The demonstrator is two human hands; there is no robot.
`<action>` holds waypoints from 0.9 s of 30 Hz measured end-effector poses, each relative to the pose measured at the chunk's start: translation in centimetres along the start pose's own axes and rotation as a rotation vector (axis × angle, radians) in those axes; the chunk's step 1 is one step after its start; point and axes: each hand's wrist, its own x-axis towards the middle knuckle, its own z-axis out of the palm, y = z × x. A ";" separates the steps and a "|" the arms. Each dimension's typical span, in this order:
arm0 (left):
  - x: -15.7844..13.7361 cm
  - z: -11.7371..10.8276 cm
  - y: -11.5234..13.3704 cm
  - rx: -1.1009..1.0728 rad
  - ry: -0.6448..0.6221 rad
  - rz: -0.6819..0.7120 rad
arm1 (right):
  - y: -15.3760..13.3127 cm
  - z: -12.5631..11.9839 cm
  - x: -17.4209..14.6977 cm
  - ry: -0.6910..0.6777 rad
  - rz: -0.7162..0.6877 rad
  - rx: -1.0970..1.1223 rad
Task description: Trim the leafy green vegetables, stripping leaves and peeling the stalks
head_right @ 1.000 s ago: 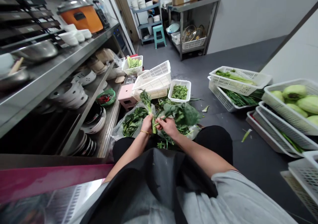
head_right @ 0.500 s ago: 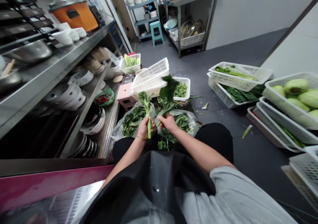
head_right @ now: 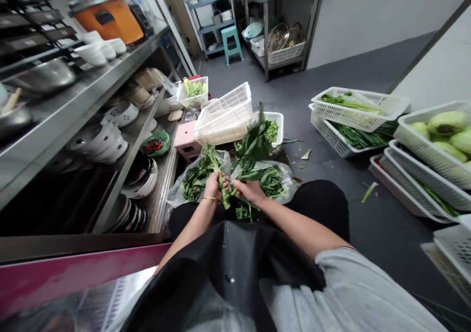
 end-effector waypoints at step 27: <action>-1.5 0.9 0.6 -0.161 -0.180 -0.123 | -2.9 0.6 2.5 -0.003 -0.171 -0.176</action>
